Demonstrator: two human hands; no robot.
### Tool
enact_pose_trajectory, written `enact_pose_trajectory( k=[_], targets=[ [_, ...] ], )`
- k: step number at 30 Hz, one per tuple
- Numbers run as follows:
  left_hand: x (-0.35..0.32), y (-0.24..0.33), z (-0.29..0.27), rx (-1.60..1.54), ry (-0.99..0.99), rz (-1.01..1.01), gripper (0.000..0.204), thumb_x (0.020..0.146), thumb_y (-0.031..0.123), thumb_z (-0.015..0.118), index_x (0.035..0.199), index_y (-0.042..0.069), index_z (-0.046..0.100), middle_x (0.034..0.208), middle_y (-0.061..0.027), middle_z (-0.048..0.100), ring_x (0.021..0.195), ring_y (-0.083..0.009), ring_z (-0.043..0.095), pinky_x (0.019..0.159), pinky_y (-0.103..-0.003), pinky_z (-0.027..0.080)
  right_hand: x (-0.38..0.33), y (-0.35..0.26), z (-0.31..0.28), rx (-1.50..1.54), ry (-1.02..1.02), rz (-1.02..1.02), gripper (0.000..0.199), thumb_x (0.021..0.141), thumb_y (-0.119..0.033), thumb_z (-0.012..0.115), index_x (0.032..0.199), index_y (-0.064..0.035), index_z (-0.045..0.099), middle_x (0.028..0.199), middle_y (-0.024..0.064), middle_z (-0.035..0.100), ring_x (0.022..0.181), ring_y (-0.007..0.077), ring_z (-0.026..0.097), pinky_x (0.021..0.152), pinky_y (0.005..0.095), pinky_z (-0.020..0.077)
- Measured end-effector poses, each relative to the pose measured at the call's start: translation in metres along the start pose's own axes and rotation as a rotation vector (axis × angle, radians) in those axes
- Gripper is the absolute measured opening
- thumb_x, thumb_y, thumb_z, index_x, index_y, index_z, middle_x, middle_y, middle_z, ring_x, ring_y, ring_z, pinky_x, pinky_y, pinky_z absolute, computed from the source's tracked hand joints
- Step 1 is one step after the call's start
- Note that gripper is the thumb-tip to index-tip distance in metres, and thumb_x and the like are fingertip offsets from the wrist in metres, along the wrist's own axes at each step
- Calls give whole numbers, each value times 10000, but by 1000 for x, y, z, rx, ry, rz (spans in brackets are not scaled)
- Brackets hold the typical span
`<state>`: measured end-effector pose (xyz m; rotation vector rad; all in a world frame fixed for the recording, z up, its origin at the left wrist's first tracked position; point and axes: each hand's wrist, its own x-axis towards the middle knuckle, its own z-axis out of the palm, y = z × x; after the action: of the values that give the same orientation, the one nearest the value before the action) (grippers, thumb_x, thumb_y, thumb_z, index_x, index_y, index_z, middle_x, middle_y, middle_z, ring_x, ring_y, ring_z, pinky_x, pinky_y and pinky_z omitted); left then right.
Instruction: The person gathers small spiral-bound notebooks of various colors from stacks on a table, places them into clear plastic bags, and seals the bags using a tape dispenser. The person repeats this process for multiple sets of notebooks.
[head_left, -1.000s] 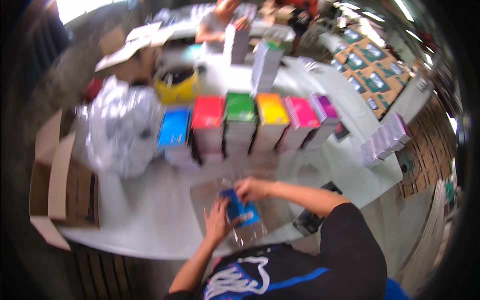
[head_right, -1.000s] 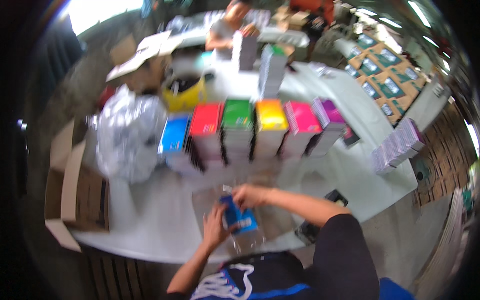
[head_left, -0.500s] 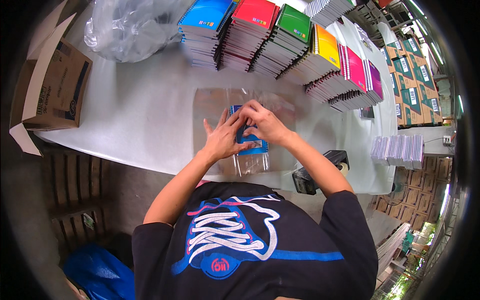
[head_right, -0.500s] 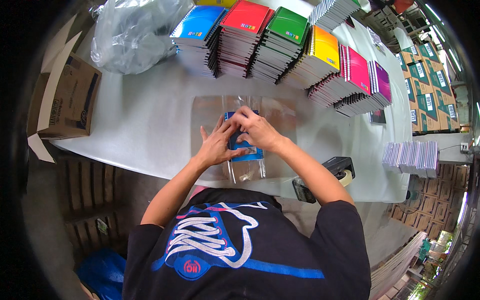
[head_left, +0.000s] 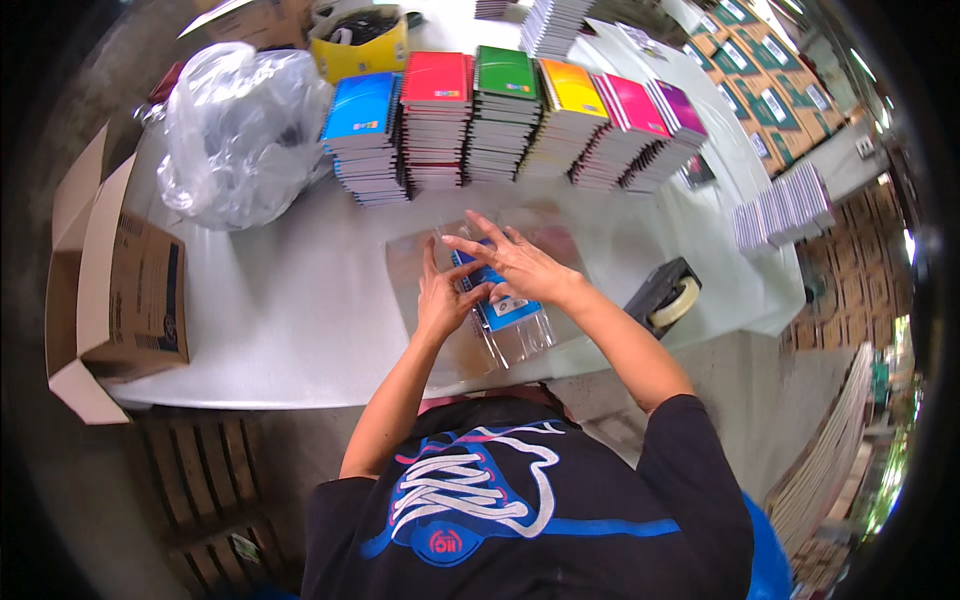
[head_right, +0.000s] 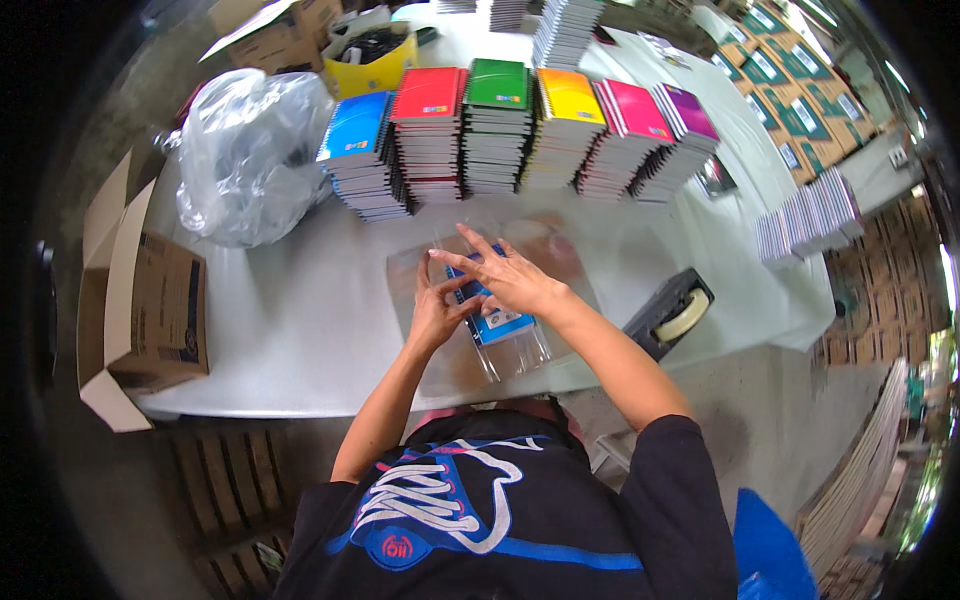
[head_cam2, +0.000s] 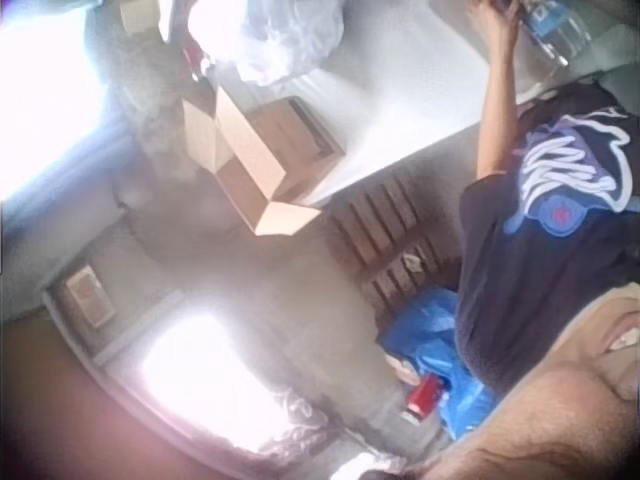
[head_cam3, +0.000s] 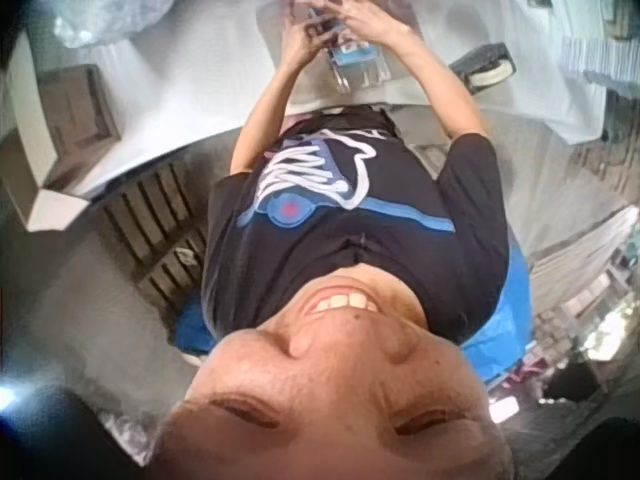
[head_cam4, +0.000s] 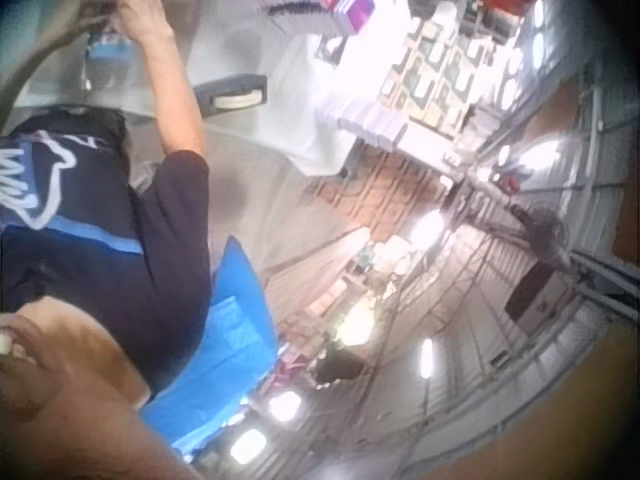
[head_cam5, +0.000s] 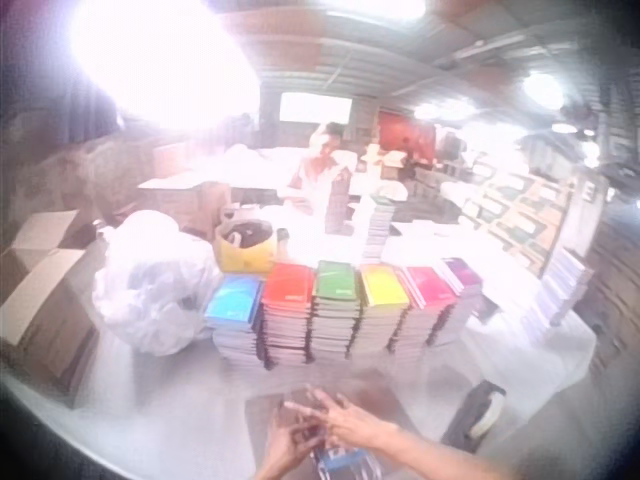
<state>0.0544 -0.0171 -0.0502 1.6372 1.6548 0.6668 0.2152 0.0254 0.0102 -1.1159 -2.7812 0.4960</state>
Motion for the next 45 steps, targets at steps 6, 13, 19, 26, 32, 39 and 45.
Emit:
enact_pose_trajectory(
  k=[6,13,19,26,32,39,45],
  targets=[
    [-4,-1,3,-143,50,75,560,635,404,769,1160,271,626,1486,-254,67,1177,-338,506,926,-402,454,-115,-63,54,153,372,303,939,615,-139,803,1404,-218,299,1459,164,222,1247,363,393,967,449,392],
    [-5,2,2,-268,14,16,540,661,343,781,1172,263,627,1505,-217,44,942,-262,616,830,-329,484,-187,-21,110,140,1475,1263,792,599,-225,853,1232,-53,411,1221,181,366,1105,322,401,913,394,359],
    [0,-7,7,-239,48,84,543,660,355,784,1171,252,632,1500,-230,38,651,-179,605,780,-314,502,-193,4,113,405,1658,1309,652,551,-167,878,1086,-88,515,1154,146,374,1077,289,430,920,405,389],
    [-4,6,0,-262,-10,23,544,663,335,784,1173,228,628,1476,-294,40,1068,-221,490,887,-329,452,-285,28,54,1215,1212,1151,513,693,-235,815,1089,-135,504,982,27,497,834,127,514,676,294,457],
    [1,-11,10,-225,54,73,557,646,380,773,1171,264,629,1507,-223,26,686,-194,622,789,-327,494,-275,27,15,1437,1170,1394,258,850,-372,643,985,-169,561,893,-39,491,751,137,370,672,378,419],
    [-2,-4,6,-234,18,59,548,655,381,770,1171,261,627,1502,-224,40,626,-182,600,773,-308,503,-292,23,51,1645,1553,870,156,865,-275,634,972,-163,615,1015,-25,489,859,171,445,802,789,324],
    [-1,0,3,-236,25,40,542,659,378,768,1172,280,620,1500,-224,32,628,-186,594,760,-312,506,-277,-11,54,827,1320,1491,170,857,-227,642,916,-68,664,1046,39,572,941,178,517,682,534,414]
  ],
)
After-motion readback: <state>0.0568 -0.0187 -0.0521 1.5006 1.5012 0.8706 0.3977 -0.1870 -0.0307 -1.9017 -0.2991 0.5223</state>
